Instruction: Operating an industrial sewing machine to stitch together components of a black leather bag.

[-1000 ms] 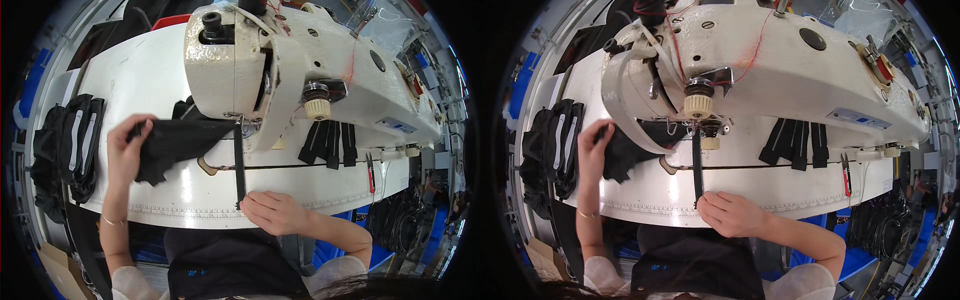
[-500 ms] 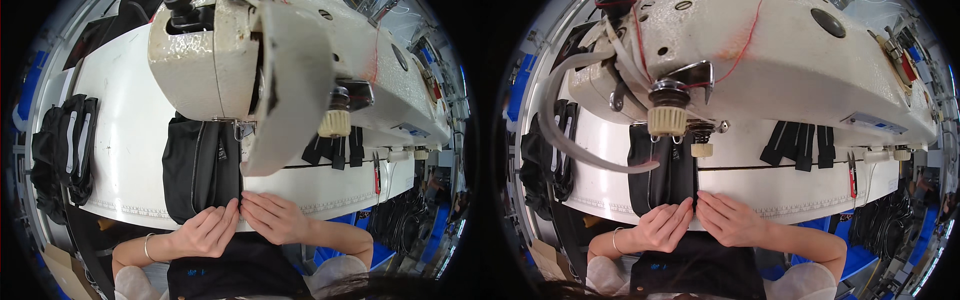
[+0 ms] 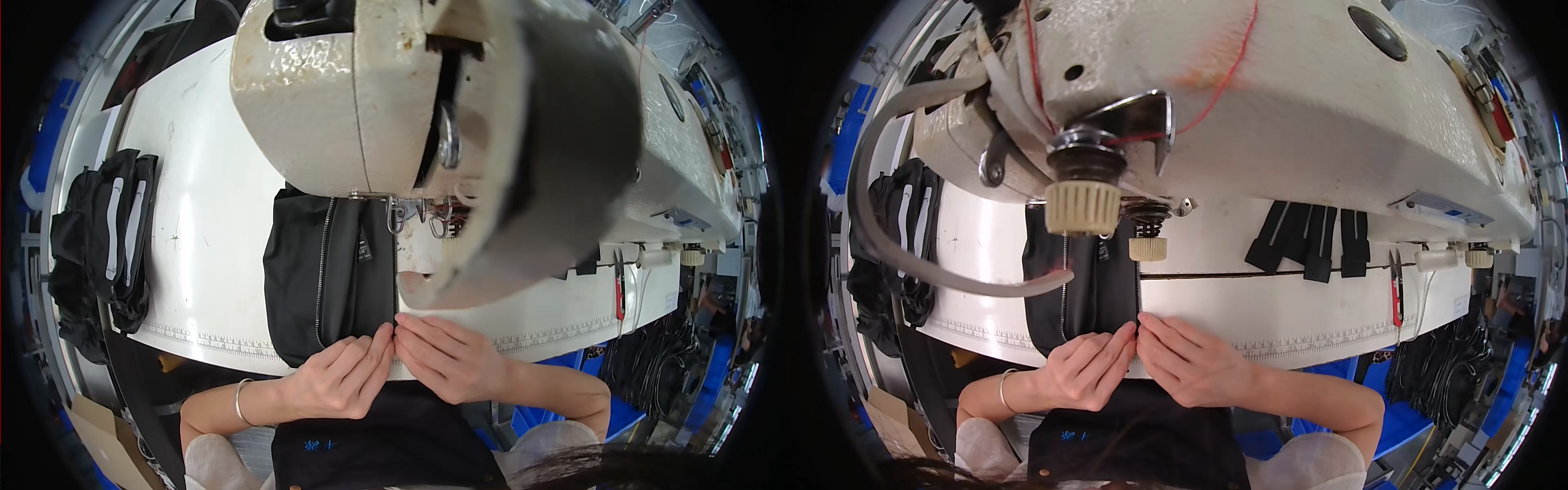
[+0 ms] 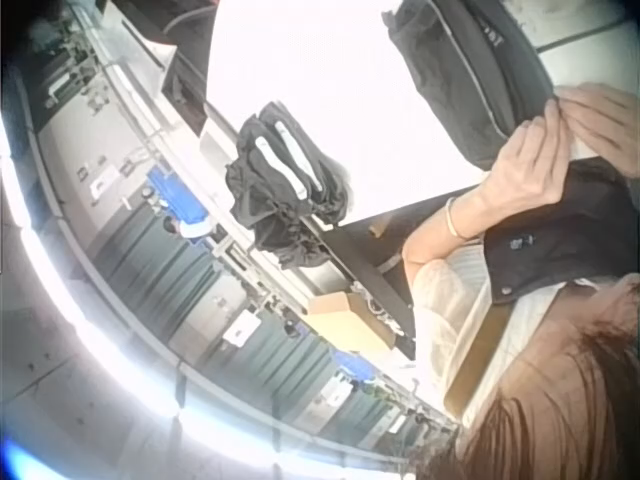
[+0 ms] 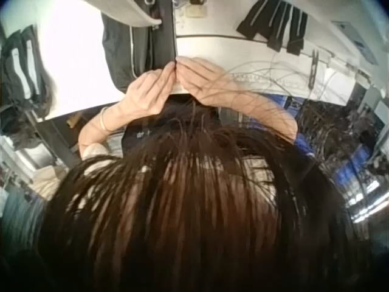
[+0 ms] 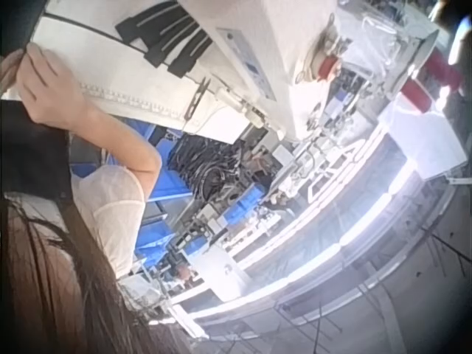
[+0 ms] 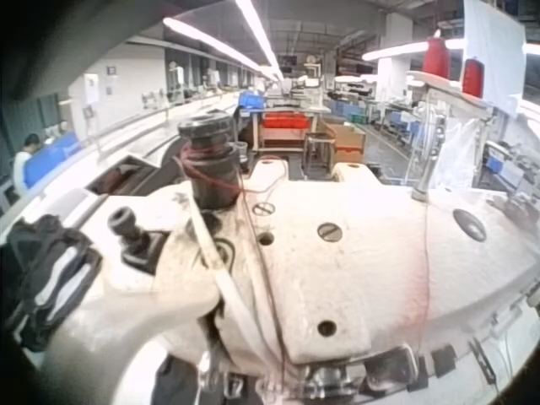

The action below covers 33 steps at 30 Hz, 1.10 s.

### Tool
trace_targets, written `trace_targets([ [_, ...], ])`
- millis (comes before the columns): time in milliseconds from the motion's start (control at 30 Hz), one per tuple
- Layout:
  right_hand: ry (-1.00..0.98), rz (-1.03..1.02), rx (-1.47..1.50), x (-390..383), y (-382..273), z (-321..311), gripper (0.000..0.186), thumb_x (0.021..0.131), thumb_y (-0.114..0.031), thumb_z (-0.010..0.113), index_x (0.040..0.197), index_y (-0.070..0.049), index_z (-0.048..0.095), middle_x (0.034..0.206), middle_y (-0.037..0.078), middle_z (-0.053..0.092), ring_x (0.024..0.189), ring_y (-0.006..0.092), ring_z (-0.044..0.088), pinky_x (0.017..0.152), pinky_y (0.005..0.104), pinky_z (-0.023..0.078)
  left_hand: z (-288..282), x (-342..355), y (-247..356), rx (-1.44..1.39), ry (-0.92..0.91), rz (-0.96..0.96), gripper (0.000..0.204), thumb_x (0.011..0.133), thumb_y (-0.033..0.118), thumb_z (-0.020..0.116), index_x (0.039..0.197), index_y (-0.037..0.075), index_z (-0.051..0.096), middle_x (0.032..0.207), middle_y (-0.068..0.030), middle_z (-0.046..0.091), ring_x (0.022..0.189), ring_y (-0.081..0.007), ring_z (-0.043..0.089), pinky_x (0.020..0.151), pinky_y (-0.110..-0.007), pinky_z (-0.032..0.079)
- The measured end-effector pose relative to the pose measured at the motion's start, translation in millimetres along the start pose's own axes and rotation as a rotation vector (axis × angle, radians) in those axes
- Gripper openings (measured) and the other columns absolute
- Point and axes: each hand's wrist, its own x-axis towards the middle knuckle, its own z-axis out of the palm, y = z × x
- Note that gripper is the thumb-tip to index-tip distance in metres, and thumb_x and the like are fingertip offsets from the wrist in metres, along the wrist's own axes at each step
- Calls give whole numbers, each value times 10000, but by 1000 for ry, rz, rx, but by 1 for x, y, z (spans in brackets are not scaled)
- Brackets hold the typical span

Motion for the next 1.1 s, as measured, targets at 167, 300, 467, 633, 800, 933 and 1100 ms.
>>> trace_targets([
  [167,-84,-63,-88,-8,-4,-1,335,686,-113,547,956,74,614,1064,184,605,1083,315,568,958,390,439,4,4,0,-29,29,-10,234,653,33,614,847,-92,657,933,-190,655,698,-181,579,600,-231,494],
  [300,-124,-95,-166,8,12,-4,349,698,-110,535,979,84,604,1121,196,586,1124,330,545,1016,416,407,5,5,-14,-30,15,-60,269,634,24,607,876,-81,657,953,-188,650,727,-191,597,619,-252,506],
  [467,55,102,29,16,36,0,310,705,-77,567,978,63,608,1070,200,592,1014,300,584,893,401,472,15,28,-49,-181,75,-36,339,547,40,583,854,-96,632,957,-198,624,705,-201,563,584,-256,493],
  [633,-29,8,-111,33,63,-1,279,770,-164,604,1010,-25,633,1068,144,619,1001,279,593,839,392,479,33,24,-78,-189,177,-75,314,553,56,614,844,-59,645,899,-128,620,738,-205,582,603,-286,501],
  [800,-221,477,573,36,78,21,323,844,-298,585,1076,-76,622,1083,114,629,1062,278,566,865,393,459,30,31,-93,-235,147,-170,295,609,-30,638,900,0,676,831,-135,647,779,-247,634,666,-372,519],
  [933,-121,374,399,39,80,25,307,853,-251,556,1086,-61,614,1107,131,617,1070,288,564,885,407,449,22,17,-88,-662,112,-722,261,722,-38,604,972,9,660,880,-173,651,823,-289,645,720,-396,514],
  [1100,-205,276,4,27,72,20,317,850,-185,515,1113,-28,596,1146,157,599,1092,288,557,932,412,433,27,21,-87,-484,109,-467,329,634,-45,635,956,13,673,934,-153,657,833,-324,635,740,-402,510],
])
